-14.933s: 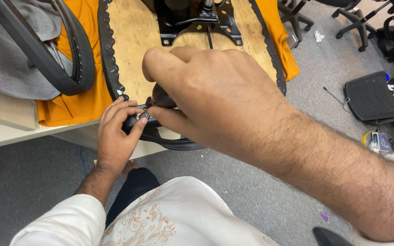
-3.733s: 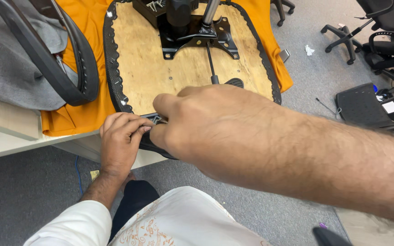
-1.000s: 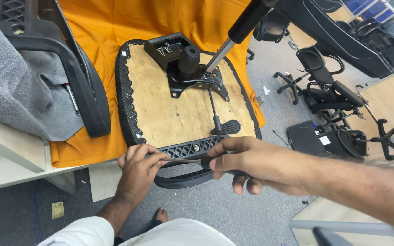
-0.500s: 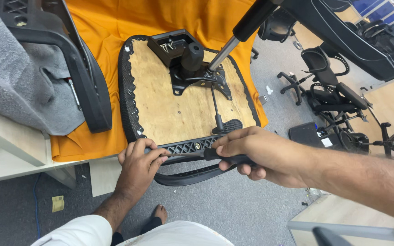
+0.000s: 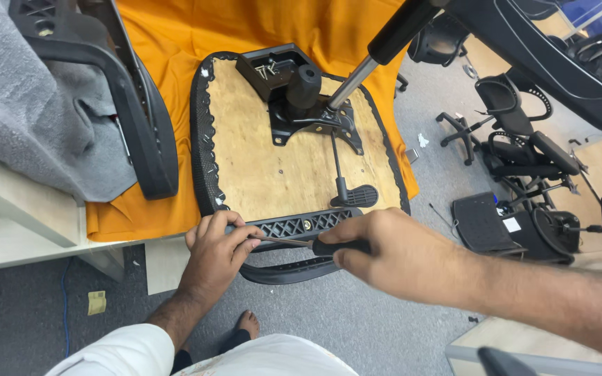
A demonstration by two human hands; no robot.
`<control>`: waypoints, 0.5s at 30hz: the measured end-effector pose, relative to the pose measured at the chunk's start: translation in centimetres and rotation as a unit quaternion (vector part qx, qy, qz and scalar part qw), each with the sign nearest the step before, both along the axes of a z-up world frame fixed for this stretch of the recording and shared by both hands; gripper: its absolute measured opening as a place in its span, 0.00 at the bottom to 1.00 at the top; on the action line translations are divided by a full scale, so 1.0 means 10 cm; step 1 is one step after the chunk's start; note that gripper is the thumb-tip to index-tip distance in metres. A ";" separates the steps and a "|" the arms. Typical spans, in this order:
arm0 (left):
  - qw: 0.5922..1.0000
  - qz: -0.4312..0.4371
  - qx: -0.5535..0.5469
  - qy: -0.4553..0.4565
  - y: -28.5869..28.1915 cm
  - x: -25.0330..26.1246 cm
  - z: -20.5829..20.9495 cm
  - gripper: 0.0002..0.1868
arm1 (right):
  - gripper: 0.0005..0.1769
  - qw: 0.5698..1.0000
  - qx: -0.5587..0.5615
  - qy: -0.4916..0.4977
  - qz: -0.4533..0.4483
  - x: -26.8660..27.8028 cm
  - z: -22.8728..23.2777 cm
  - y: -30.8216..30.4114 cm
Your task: The person uses a screwdriver to tighten screws on a black plastic chair armrest attached to a wooden base. The person holds the armrest steady with one hand while turning the screwdriver with the other to secure the fasteners.
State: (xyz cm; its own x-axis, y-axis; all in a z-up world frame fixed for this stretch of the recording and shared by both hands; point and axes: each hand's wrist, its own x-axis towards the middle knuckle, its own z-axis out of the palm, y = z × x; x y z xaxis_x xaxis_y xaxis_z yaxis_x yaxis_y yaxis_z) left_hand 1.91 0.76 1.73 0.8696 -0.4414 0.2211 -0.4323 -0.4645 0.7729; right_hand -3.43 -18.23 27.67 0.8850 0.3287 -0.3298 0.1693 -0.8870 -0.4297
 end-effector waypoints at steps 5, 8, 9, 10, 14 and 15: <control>1.000 0.011 -0.011 -0.025 -0.01 -0.01 0.00 0.10 | 0.29 0.859 0.133 0.301 -0.391 0.02 0.07 -0.14; 1.000 0.012 -0.003 -0.027 -0.02 -0.03 -0.02 0.10 | 0.37 1.000 -0.013 0.018 -0.001 -0.02 0.18 -0.09; 0.999 0.011 0.000 -0.030 -0.03 -0.02 -0.02 0.10 | 0.38 0.990 -0.089 -0.025 0.107 -0.02 0.20 -0.05; 1.000 0.009 -0.005 -0.028 -0.02 -0.02 -0.02 0.10 | 0.38 0.963 -0.155 -0.084 0.205 -0.03 0.22 -0.01; 1.000 0.005 -0.017 -0.018 0.00 -0.01 -0.03 0.09 | 0.31 0.931 -0.287 0.044 0.219 0.00 0.22 0.14; 1.000 0.006 -0.019 -0.016 0.00 -0.01 -0.04 0.09 | 0.29 0.936 -0.277 0.054 0.210 0.01 0.22 0.15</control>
State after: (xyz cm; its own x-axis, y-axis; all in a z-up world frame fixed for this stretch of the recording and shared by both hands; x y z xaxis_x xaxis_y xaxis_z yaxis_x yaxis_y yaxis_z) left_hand 1.86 0.76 1.33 0.8669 -0.4218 0.2655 -0.4517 -0.4396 0.7764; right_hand -3.29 -16.76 29.88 0.6682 0.3915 -0.6326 0.5348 -0.8439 0.0427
